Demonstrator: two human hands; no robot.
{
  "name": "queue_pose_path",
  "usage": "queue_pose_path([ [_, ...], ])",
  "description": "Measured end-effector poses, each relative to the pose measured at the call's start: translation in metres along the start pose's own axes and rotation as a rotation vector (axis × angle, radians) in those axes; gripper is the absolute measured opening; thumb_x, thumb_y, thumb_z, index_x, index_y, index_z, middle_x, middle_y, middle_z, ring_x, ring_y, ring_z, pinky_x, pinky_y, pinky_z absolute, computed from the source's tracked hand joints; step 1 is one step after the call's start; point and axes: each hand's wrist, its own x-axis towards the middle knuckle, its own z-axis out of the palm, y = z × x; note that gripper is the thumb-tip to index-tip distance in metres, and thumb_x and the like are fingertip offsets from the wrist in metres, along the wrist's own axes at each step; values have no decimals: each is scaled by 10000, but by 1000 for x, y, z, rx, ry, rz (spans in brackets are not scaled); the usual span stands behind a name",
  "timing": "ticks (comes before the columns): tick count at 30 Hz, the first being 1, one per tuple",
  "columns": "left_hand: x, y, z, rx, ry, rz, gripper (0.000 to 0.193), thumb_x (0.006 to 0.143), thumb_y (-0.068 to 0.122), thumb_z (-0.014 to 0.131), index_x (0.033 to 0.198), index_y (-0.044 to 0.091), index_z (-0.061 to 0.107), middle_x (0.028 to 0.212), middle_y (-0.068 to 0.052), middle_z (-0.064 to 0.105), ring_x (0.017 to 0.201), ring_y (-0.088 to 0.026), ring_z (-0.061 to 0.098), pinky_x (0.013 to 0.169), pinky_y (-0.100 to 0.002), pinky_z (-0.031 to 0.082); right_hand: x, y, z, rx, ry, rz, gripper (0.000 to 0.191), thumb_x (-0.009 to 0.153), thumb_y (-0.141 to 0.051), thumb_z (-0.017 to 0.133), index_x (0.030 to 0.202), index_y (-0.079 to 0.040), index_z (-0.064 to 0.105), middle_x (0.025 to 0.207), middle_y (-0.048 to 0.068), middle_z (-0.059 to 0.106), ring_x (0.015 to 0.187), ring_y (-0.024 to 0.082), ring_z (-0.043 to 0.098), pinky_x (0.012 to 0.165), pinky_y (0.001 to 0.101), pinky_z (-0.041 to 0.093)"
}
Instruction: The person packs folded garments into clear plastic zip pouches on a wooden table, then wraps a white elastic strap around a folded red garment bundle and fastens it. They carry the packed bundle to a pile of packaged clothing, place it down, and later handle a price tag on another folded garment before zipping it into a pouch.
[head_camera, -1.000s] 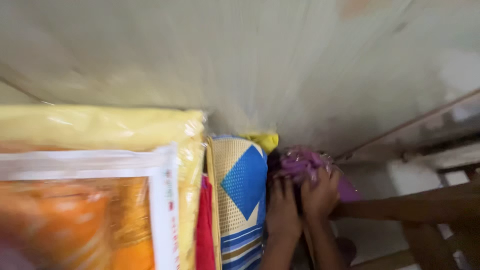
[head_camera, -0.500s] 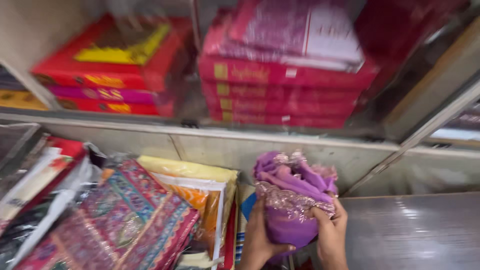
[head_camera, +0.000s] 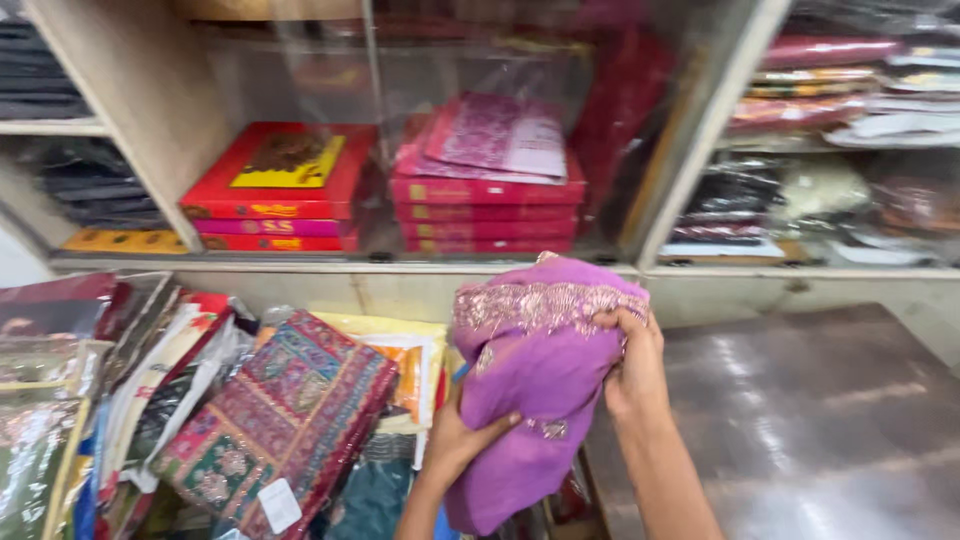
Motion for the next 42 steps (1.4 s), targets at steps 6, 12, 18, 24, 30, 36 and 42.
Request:
queue_pose_path([
  [6,-17,39,132,-39,-99,39,587,743,368,870,1185,19,705,1069,-149,806,995,-229,785,916,-350,587,6,-122,-48,-89,117,-213,115,893,-50,631,1001,-83,650,908,60,706,846,158,667,789,323,540],
  [12,0,-14,238,251,-139,-120,899,785,686,698,1420,76,517,1329,-211,648,1241,-340,631,1035,-455,500,61,-134,-146,-893,256,-503,633,829,-255,767,1342,-12,485,1152,192,644,1014,328,645,880,451,532],
  [18,-32,-132,284,780,94,-582,938,809,761,535,1563,225,383,1519,-167,493,1365,-409,526,1069,-579,482,20,-51,-317,-1768,192,-45,902,800,-649,682,1533,-186,429,1476,242,538,1355,439,536,1124,507,448],
  [24,-60,-192,280,268,234,-608,847,894,648,597,1501,84,422,1371,-260,599,1214,-432,587,996,-519,470,-55,34,-360,-1799,114,203,1066,695,-757,729,1579,-371,276,1671,158,179,1526,455,154,1088,787,233],
  [30,-42,-197,256,180,167,-792,775,757,595,781,1177,-57,769,1166,-270,796,1016,-335,746,871,-430,544,-64,69,-371,-1800,109,51,1200,628,-800,722,1619,-341,225,1673,219,118,1520,533,60,1086,771,192],
  [36,-33,-177,245,-264,218,-999,716,720,392,846,1291,2,657,1267,-214,659,1089,-357,647,867,-552,524,-52,88,-394,-1798,63,-43,1222,602,-749,780,1595,-289,236,1637,291,184,1469,599,115,1177,661,176],
  [42,-15,-179,221,-264,200,-835,695,704,407,859,1206,-58,737,1177,-214,749,1056,-302,699,887,-443,548,-39,107,-380,-1828,3,-20,1239,602,-734,811,1599,-289,226,1623,292,190,1470,593,109,1194,649,136],
])
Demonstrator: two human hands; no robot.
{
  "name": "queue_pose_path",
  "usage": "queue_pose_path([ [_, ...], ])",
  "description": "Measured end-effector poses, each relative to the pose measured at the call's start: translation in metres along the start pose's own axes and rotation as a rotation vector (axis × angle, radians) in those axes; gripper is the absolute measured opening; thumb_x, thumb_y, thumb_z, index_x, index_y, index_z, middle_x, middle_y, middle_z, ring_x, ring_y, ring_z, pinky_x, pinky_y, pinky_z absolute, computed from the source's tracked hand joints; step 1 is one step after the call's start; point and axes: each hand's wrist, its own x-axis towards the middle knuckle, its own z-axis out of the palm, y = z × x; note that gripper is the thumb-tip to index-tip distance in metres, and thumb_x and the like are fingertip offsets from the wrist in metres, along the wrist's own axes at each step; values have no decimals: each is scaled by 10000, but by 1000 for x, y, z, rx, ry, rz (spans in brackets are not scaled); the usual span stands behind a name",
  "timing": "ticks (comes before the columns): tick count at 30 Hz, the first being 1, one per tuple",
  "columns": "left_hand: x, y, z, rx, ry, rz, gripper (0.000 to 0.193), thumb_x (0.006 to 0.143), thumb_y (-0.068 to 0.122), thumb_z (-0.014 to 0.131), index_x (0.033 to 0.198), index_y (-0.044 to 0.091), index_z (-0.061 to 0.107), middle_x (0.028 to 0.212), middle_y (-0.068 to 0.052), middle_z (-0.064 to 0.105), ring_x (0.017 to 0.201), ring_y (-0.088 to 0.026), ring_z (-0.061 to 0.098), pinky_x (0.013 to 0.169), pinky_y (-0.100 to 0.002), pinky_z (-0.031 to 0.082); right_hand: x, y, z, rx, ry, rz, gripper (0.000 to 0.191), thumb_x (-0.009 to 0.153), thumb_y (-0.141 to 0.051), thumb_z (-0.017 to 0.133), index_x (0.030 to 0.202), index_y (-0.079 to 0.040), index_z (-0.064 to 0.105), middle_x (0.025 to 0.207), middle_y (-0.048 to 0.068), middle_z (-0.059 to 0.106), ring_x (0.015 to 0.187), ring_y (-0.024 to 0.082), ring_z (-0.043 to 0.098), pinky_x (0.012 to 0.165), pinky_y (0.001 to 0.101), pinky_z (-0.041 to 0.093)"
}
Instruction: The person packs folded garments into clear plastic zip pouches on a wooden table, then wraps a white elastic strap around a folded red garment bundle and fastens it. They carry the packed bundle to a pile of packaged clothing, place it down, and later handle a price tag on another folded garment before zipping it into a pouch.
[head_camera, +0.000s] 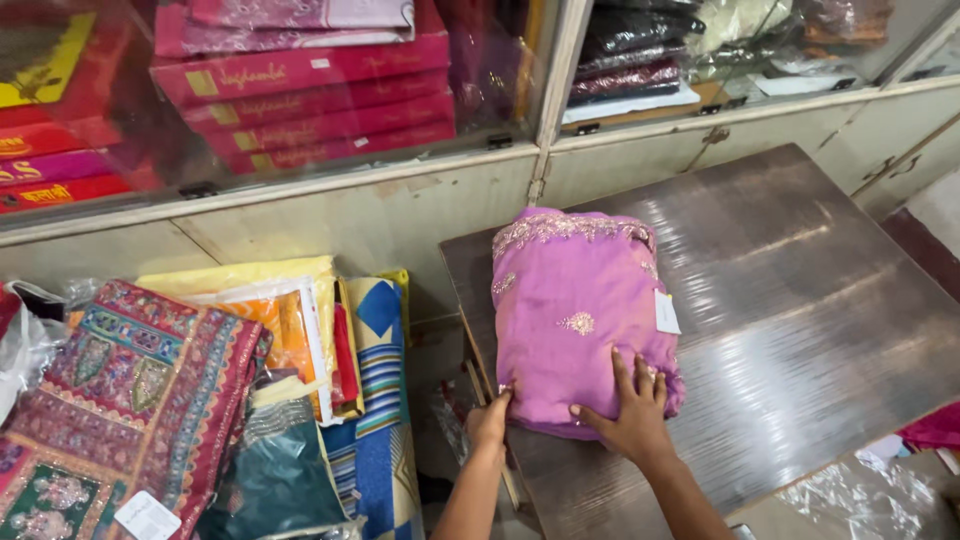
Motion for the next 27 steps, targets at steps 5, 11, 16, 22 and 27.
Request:
queue_pose_path([
  [5,35,11,-51,64,77,-20,627,728,398,826,1198,-5,725,1132,-153,720,1029,-272,665,837,-446,528,9,-53,25,70,6,-123,1232,631,-736,807,1596,-248,217,1608,307,200,1476,576,122,1191,666,115],
  [11,69,30,-140,178,123,133,568,757,405,812,1126,-24,772,1060,-190,773,977,-292,709,832,-414,531,8,-149,40,79,-78,-209,1235,652,-718,812,1598,-240,178,1591,330,177,1459,596,99,1184,683,131],
  [16,63,41,-170,576,104,319,581,911,504,672,1197,6,754,1065,-222,743,1032,-349,691,879,-430,508,-12,-189,30,16,-252,-10,1140,713,-704,764,1602,-308,171,1674,189,158,1523,524,93,1131,664,253],
  [22,-32,24,-112,1161,446,1075,670,939,441,604,1394,-35,483,1391,-284,542,1325,-427,488,1122,-562,381,-28,-118,15,262,113,-139,980,776,-636,740,1574,-241,332,1664,171,295,1514,448,242,1180,618,254],
  [27,-112,-21,-45,1619,-333,946,1092,741,620,804,1570,154,266,1630,-290,10,1515,-496,-27,1149,-758,102,-78,-26,-9,91,243,424,941,807,-527,800,1586,-264,344,1695,115,239,1546,397,229,1172,637,263],
])
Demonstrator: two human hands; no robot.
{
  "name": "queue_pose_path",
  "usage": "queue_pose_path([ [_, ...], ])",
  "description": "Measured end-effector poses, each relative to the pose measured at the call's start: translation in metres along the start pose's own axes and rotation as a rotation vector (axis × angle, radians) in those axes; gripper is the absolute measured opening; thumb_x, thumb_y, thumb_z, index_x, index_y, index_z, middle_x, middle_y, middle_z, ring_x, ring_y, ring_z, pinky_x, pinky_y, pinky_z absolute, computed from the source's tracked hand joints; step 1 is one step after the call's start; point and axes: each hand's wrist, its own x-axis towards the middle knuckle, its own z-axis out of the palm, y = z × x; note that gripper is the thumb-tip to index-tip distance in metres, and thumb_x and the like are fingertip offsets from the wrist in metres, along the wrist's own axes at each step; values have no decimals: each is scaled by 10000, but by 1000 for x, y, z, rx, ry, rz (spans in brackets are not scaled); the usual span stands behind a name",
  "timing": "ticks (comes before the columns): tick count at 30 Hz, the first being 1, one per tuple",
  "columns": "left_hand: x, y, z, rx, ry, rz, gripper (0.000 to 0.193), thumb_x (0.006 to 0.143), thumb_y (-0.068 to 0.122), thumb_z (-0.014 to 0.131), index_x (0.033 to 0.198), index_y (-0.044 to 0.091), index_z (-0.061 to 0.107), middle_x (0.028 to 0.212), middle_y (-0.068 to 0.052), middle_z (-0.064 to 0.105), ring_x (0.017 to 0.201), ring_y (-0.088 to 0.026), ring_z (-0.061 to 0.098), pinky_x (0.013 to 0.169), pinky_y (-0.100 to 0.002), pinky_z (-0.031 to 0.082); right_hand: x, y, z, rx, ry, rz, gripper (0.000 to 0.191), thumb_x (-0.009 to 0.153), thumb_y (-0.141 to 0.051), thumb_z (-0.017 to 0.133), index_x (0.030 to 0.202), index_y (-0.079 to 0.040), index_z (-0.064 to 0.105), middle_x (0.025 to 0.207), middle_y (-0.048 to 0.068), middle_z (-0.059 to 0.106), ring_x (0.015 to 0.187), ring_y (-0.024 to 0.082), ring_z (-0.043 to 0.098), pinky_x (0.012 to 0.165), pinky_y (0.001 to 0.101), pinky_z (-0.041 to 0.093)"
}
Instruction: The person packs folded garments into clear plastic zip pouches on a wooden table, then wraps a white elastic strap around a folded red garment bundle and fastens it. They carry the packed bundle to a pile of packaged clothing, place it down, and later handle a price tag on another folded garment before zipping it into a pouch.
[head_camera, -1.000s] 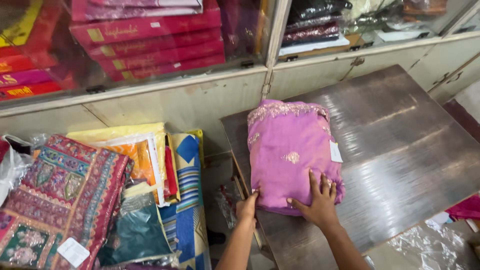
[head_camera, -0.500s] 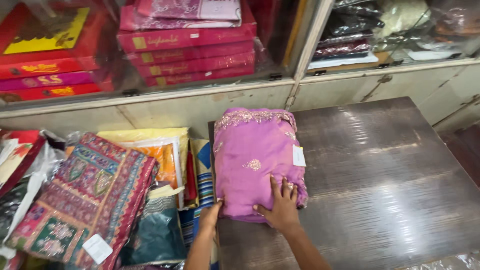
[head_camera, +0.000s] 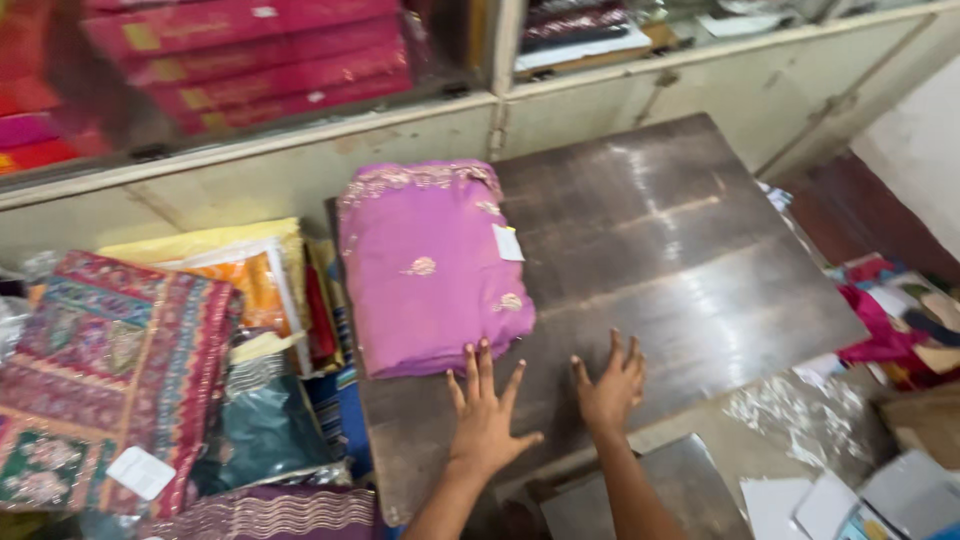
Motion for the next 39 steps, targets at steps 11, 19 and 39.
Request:
queue_pose_path([
  [11,22,58,59,175,-353,-53,1322,539,540,966,1596,553,171,1669,-243,-210,1499,-576,-175,1083,-844,160,9,136,13,855,-97,694,1547,645,-258,925,1616,-144,-274,1587,273,324,1460,397,378,1193,454,342],
  [19,63,43,78,132,-271,-16,1345,456,481,999,1570,582,252,1657,-283,-148,1466,-643,-154,985,-930,189,45,112,5,980,-163,778,1510,708,-80,850,1581,-295,-363,1677,194,193,1445,391,371,1101,628,424],
  [39,-3,-45,13,-22,163,-124,708,927,501,655,1557,295,407,1620,-156,327,1514,-467,150,1158,-736,101,68,-25,29,238,127,-115,1183,733,-361,963,1645,-18,291,1684,315,134,1551,498,193,1226,588,298],
])
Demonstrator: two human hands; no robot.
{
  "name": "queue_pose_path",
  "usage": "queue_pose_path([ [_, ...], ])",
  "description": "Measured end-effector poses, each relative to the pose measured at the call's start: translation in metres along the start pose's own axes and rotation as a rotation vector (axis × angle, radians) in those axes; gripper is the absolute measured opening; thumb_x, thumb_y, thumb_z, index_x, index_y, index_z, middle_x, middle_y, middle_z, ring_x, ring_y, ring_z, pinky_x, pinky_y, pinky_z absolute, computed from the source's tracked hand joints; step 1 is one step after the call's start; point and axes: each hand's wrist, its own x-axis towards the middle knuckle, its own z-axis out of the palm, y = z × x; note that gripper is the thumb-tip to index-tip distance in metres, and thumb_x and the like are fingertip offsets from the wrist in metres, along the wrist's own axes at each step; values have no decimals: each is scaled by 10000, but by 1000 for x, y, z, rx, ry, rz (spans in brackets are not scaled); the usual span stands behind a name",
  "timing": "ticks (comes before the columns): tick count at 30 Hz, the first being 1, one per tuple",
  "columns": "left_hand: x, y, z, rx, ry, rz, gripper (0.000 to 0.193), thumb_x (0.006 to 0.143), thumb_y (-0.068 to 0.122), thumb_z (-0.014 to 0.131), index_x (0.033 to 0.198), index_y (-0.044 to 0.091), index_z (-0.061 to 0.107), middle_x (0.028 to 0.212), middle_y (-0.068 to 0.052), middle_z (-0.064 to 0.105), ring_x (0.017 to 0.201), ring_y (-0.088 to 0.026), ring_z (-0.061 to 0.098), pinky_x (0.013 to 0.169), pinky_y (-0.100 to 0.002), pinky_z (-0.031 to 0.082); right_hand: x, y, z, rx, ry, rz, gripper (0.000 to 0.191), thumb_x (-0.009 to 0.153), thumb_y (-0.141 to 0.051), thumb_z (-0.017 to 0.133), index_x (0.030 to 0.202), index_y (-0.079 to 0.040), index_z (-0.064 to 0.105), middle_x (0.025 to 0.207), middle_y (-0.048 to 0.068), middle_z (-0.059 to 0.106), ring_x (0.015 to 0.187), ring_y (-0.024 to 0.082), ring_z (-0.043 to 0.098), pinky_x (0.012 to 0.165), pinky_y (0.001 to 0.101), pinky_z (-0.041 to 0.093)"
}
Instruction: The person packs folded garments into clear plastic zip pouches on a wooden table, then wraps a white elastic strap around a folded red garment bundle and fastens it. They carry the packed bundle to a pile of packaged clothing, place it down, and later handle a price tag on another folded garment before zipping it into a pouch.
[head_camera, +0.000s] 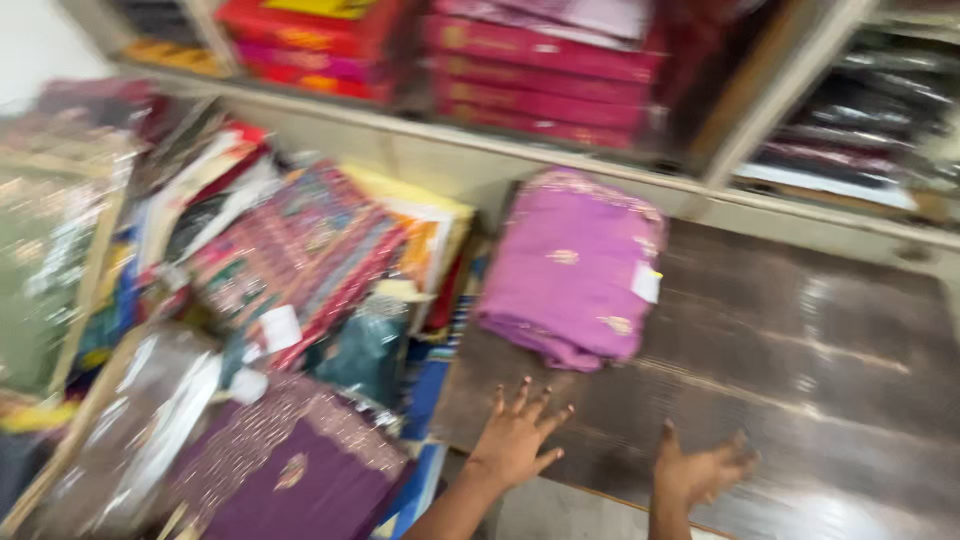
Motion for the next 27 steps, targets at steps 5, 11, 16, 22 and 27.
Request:
queue_pose_path([
  [5,-105,-67,-43,3,128,-364,682,920,459,644,1516,185,456,1596,-169,371,1515,-440,210,1161,-697,157,-98,-152,49,355,-302,-517,812,783,-262,893,1472,-25,535,1610,232,296,1472,433,376,1213,503,336],
  [11,-252,-124,-44,-192,162,-832,644,959,442,622,1501,157,425,1568,-164,382,1500,-404,248,1162,-688,199,-254,-244,82,498,-795,-864,569,817,-151,804,1344,-65,609,1408,188,571,1376,376,499,1165,452,383],
  [16,-338,-155,-12,-428,217,-1160,693,908,415,685,1482,130,420,1528,-168,416,1453,-378,343,1153,-608,302,-347,-253,111,343,-1148,-892,529,756,-178,825,1247,-68,662,1317,192,634,1253,363,589,1080,419,447],
  [22,-392,-175,16,-754,652,-1388,642,876,286,715,1421,24,498,1351,-256,587,1238,-409,606,1060,-439,497,-403,-225,146,61,-1300,-990,540,777,-238,813,1263,-57,661,1321,201,645,1271,358,596,1099,397,446],
  [27,-405,-188,32,-1157,605,-1612,633,910,267,673,1454,21,465,1356,-248,632,1219,-406,654,1055,-453,511,-424,-209,172,-195,-1308,-1040,737,750,-302,854,1364,-15,565,1396,233,572,1342,379,522,1135,411,416],
])
